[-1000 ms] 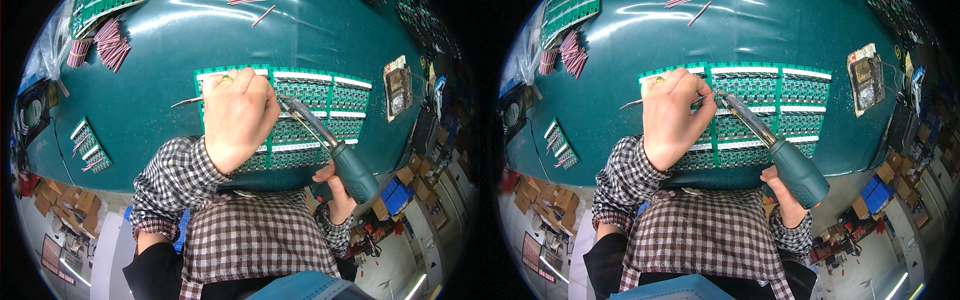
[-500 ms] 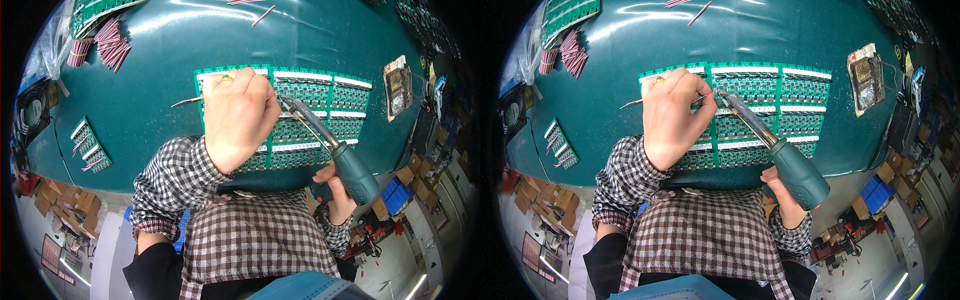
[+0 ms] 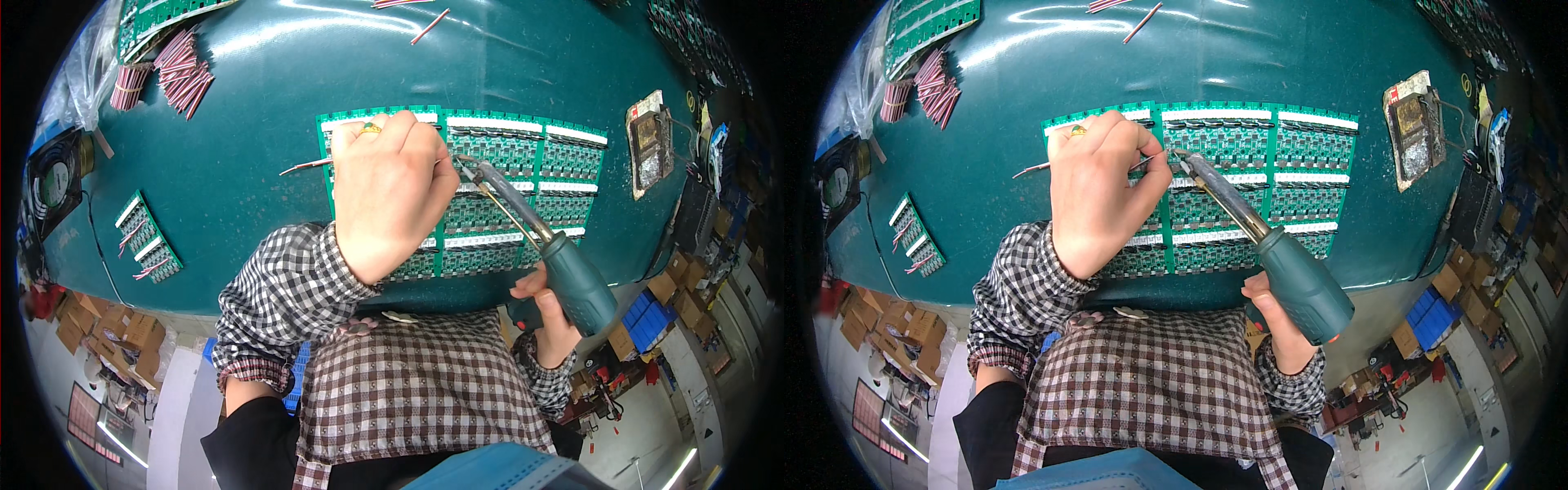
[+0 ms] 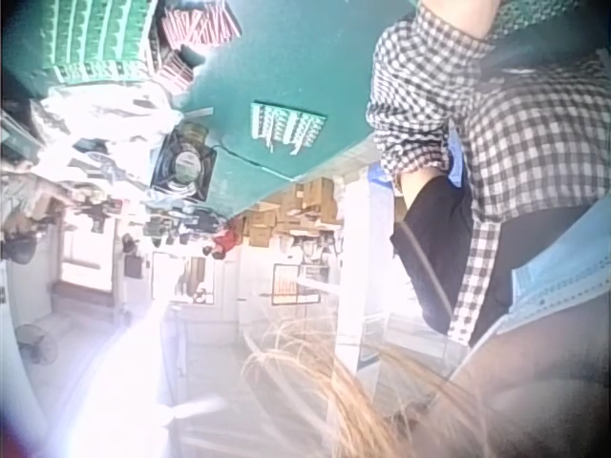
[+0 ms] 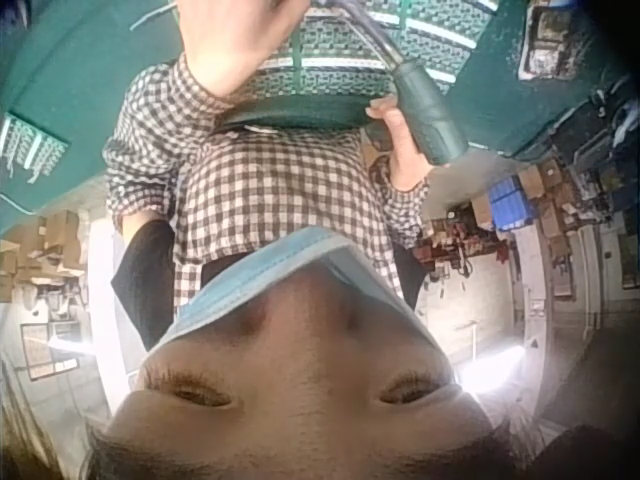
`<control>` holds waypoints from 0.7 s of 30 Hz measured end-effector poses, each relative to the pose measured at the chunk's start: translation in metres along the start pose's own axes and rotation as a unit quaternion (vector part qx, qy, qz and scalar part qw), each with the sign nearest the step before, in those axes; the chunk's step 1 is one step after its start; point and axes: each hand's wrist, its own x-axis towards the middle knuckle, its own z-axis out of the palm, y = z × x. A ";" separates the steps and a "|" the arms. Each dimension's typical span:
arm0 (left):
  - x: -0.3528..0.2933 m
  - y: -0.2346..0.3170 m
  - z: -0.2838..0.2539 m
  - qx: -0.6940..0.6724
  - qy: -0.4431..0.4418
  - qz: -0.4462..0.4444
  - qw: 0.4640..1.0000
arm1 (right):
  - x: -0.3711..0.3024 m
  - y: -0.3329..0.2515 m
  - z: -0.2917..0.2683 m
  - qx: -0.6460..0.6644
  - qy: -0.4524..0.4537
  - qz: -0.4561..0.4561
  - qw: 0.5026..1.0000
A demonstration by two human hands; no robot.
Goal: The person solders electronic components onto printed circuit boards with a soldering iron and solder wire.
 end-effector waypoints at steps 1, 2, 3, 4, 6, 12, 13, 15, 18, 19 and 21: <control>0.001 0.000 0.000 -0.002 0.000 0.001 1.000 | 0.000 0.000 -0.001 0.000 0.001 0.000 1.000; 0.001 0.000 0.001 -0.002 0.000 0.001 1.000 | -0.001 0.000 -0.001 0.005 0.004 -0.004 1.000; 0.001 0.000 0.000 0.000 0.001 0.000 1.000 | -0.001 0.001 -0.001 0.010 0.005 -0.009 1.000; 0.001 -0.001 -0.001 0.003 0.002 -0.001 1.000 | -0.001 0.001 0.000 0.010 0.003 -0.010 1.000; 0.001 -0.001 -0.001 0.007 0.001 -0.002 1.000 | -0.001 0.001 0.000 0.011 0.006 -0.009 1.000; 0.002 0.000 -0.002 0.007 -0.008 -0.003 1.000 | 0.000 0.003 -0.004 0.032 0.015 -0.012 0.999; 0.002 0.000 -0.002 0.007 -0.011 -0.005 1.000 | 0.000 0.003 -0.004 0.032 0.016 -0.012 0.999; 0.002 0.000 -0.002 0.002 -0.010 0.000 1.000 | 0.001 0.003 -0.004 0.037 0.027 -0.006 0.999; 0.001 0.000 -0.002 -0.004 -0.011 0.003 1.000 | 0.001 0.005 -0.008 0.047 0.023 -0.020 0.998; 0.000 0.001 -0.002 -0.007 -0.014 0.001 1.000 | 0.001 0.005 -0.008 0.049 0.024 -0.020 0.998; 0.001 0.001 -0.002 -0.005 -0.013 0.004 1.000 | 0.002 0.002 -0.006 0.057 0.042 -0.021 0.997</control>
